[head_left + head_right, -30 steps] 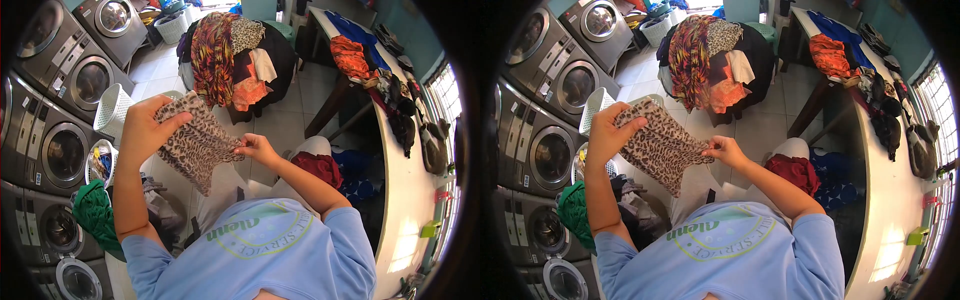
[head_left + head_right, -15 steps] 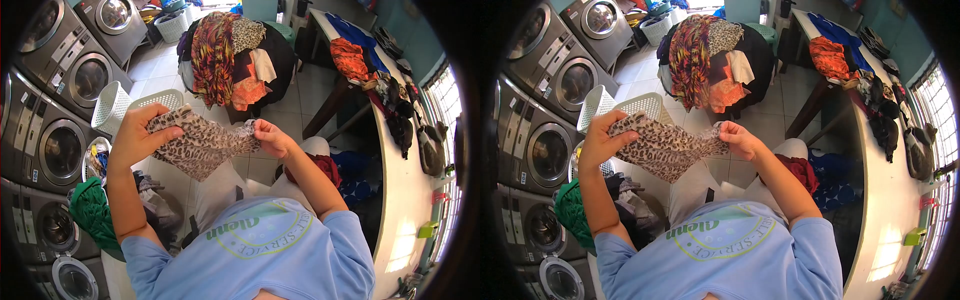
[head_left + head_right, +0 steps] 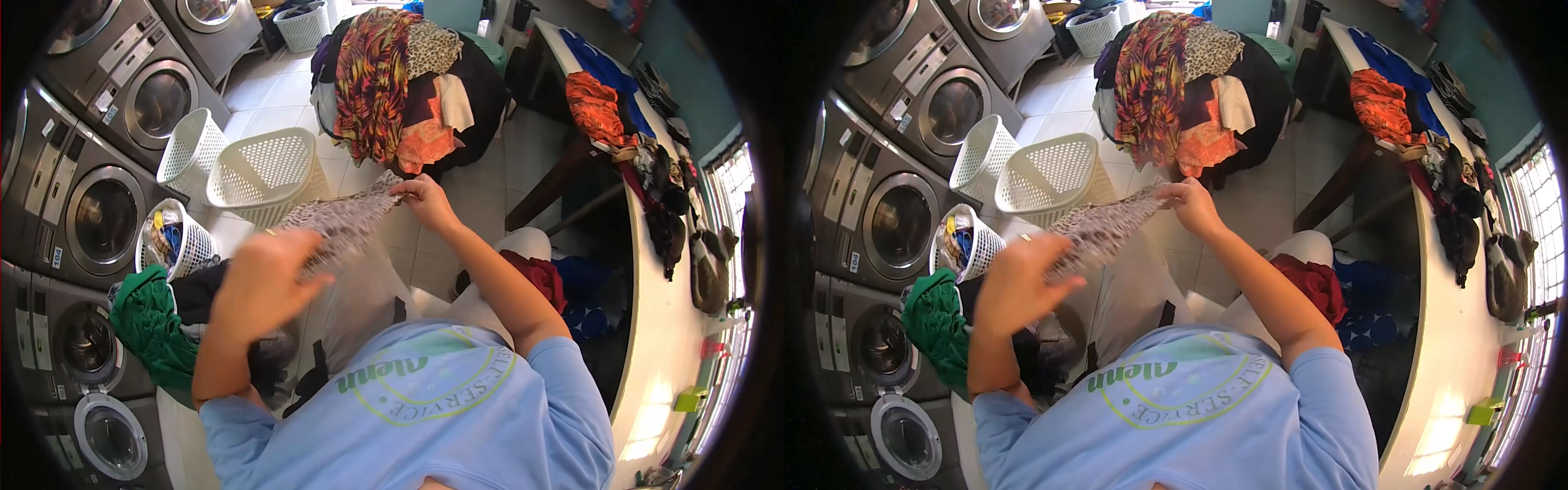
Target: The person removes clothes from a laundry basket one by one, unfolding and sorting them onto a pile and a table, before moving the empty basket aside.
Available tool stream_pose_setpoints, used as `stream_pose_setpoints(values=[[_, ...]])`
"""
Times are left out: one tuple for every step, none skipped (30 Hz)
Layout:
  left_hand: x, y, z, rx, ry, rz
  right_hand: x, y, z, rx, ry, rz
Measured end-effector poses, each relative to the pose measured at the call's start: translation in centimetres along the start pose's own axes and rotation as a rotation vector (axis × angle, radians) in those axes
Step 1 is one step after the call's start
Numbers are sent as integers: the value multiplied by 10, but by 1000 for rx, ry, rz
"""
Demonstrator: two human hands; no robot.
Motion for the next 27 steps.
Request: stream_pose_setpoints(values=[[18,4,8,29,-77,25,5,1,8,248,-97,-101],[37,9,15,2,-199,83,11,2,16,494,-194,-200],[58,13,23,-25,-319,141,18,9,26,494,-204,-204],[80,16,29,-33,-394,202,30,25,41,691,-219,-428],[104,16,36,-40,-468,264,42,38,57,887,-231,-652],[132,13,43,45,-466,344,51,45,67,888,-238,-654],[158,9,50,132,-464,425,58,52,79,978,-185,-737],[181,4,55,129,-466,428,64,57,91,1069,-127,-818],[201,-2,57,143,-509,544,70,57,95,1067,-41,-826],[206,-3,54,158,-551,660,70,54,90,1065,-39,-827],[212,-8,52,90,-764,680,70,51,85,1047,-53,-720],[215,-12,49,93,-767,680,69,48,81,1027,-65,-612],[212,-12,46,69,-838,711,71,41,80,1030,-62,-613],[208,-13,43,44,-909,740,71,29,73,665,17,-345],[201,-16,37,47,-913,738,72,14,67,297,92,-78],[192,-18,30,33,-981,724,74,5,63,299,96,-79],[183,-22,23,20,-1049,710,76,-8,58,53,30,-85],[171,-28,13,25,-1052,710,77,-17,56,-192,-38,-89],[158,-39,4,-12,-1069,748,76,-17,57,-188,-35,-86],[149,-51,-2,-51,-1084,786,81,-17,60,-212,-276,-176],[149,-69,-6,-33,-900,842,85,-17,66,-232,-521,-268],[153,-89,-9,-16,-712,890,85,-17,66,-229,-523,-268],[156,-110,-14,-138,-682,869,88,-8,69,268,-659,-423],[161,-127,-18,-258,-652,844,90,-1,75,775,-768,-566],[171,-137,-20,-255,-653,843,90,1,74,775,-764,-567],[184,-150,-22,-350,-502,652,89,5,73,797,-703,-623],[197,-161,-23,-438,-349,461,88,9,72,817,-640,-679]])
Point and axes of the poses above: each hand's wrist, its own z-axis away from the middle knuckle, its own x-axis out of the palm, y = z × x, the point moved 2 cm from there along -z, towards the middle knuckle, and after that the axes turned 1 degree about y, right-handed, at the moved point
